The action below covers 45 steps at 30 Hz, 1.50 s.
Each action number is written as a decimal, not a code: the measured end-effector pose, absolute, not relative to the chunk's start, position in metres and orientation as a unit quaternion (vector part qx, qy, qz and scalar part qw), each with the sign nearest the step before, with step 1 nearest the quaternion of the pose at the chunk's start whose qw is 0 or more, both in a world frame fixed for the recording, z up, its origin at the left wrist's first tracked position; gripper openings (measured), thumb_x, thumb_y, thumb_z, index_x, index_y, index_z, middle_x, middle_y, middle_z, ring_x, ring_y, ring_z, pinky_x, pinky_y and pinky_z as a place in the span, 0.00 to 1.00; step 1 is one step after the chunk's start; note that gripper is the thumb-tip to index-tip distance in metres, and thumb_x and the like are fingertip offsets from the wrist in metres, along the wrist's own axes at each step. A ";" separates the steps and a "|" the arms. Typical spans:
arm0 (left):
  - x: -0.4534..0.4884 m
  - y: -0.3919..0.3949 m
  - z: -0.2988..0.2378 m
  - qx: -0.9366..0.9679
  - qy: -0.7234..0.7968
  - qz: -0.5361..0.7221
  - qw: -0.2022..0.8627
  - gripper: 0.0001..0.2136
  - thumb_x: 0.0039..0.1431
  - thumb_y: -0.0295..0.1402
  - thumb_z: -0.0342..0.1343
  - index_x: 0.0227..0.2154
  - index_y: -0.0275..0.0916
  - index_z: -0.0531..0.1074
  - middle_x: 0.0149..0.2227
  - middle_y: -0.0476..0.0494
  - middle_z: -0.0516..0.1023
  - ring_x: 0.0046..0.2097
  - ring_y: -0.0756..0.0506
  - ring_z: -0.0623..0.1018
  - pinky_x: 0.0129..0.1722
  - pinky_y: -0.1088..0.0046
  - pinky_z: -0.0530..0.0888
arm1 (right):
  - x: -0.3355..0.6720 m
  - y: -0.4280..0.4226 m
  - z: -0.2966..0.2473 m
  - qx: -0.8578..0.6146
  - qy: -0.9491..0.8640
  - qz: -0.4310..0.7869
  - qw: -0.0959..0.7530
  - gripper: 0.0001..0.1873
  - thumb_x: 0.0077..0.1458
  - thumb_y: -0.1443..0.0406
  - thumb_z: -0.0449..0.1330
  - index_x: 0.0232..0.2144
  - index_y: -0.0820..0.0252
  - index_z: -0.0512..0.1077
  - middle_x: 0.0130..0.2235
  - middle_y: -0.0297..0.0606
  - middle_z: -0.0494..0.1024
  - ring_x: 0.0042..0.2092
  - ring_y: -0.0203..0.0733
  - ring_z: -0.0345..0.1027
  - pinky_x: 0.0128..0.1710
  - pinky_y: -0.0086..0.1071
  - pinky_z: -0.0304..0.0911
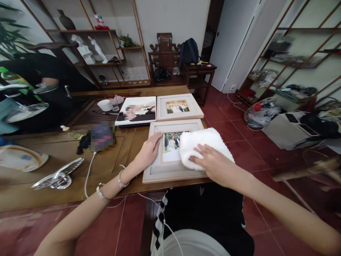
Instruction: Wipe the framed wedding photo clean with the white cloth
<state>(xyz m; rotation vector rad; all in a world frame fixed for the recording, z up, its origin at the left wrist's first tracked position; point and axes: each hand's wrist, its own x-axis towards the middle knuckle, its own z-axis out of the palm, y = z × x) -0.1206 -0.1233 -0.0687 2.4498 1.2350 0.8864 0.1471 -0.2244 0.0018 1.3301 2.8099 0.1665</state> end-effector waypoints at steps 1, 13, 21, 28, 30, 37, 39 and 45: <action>-0.120 -0.124 -0.068 0.843 0.427 0.301 0.129 0.19 0.65 0.30 0.41 0.55 0.33 0.66 0.59 0.34 0.69 0.61 0.41 0.69 0.62 0.57 0.64 | 0.146 -0.236 0.006 0.423 0.905 0.039 0.016 0.31 0.49 0.78 0.50 0.56 0.62 0.67 0.54 0.53 0.71 0.60 0.58 0.60 0.59 0.50 0.55; -0.122 -0.123 -0.066 0.859 0.404 0.286 0.133 0.19 0.66 0.31 0.40 0.55 0.32 0.66 0.59 0.33 0.68 0.62 0.40 0.67 0.63 0.56 0.63 | 0.143 -0.230 0.009 0.504 0.862 -0.019 -0.049 0.36 0.45 0.80 0.49 0.58 0.65 0.64 0.60 0.55 0.66 0.63 0.57 0.55 0.59 0.51 0.57; -0.123 -0.122 -0.068 0.856 0.406 0.289 0.138 0.19 0.66 0.32 0.41 0.56 0.33 0.66 0.60 0.33 0.68 0.63 0.40 0.66 0.63 0.56 0.62 | 0.145 -0.136 -0.005 0.506 0.860 0.052 -0.053 0.37 0.47 0.78 0.51 0.61 0.62 0.62 0.67 0.48 0.54 0.67 0.62 0.43 0.62 0.58 0.46; -0.122 -0.121 -0.069 0.852 0.404 0.300 0.142 0.20 0.66 0.32 0.41 0.56 0.32 0.67 0.59 0.33 0.69 0.61 0.40 0.68 0.63 0.57 0.63 | 0.138 -0.167 -0.001 0.457 0.889 0.021 0.000 0.35 0.46 0.79 0.50 0.58 0.60 0.66 0.63 0.49 0.62 0.65 0.62 0.50 0.60 0.59 0.48; -0.122 -0.121 -0.069 0.854 0.405 0.296 0.139 0.20 0.65 0.31 0.41 0.56 0.30 0.67 0.59 0.33 0.69 0.62 0.40 0.67 0.63 0.57 0.62 | 0.137 -0.190 0.007 0.435 0.900 -0.005 0.017 0.34 0.46 0.79 0.50 0.56 0.60 0.68 0.62 0.50 0.64 0.64 0.62 0.51 0.59 0.60 0.49; -0.121 -0.121 -0.070 0.854 0.410 0.291 0.130 0.20 0.65 0.32 0.41 0.56 0.31 0.67 0.60 0.34 0.68 0.62 0.41 0.67 0.63 0.55 0.63 | 0.132 -0.271 0.037 0.419 0.896 -0.142 0.043 0.35 0.46 0.79 0.51 0.57 0.55 0.66 0.65 0.43 0.59 0.66 0.57 0.48 0.62 0.56 0.50; -0.121 -0.121 -0.071 0.854 0.412 0.292 0.126 0.20 0.65 0.32 0.41 0.56 0.32 0.67 0.59 0.34 0.69 0.62 0.41 0.67 0.63 0.55 0.63 | 0.128 -0.276 0.035 0.418 0.893 -0.163 0.035 0.37 0.44 0.79 0.50 0.57 0.54 0.66 0.66 0.41 0.58 0.66 0.56 0.48 0.62 0.56 0.51; -0.122 -0.120 -0.071 0.859 0.400 0.290 0.132 0.21 0.65 0.31 0.40 0.56 0.29 0.67 0.60 0.32 0.68 0.62 0.40 0.66 0.63 0.56 0.63 | 0.119 -0.225 -0.001 0.466 0.881 -0.058 -0.051 0.37 0.44 0.78 0.51 0.59 0.62 0.63 0.65 0.47 0.59 0.66 0.58 0.47 0.63 0.55 0.47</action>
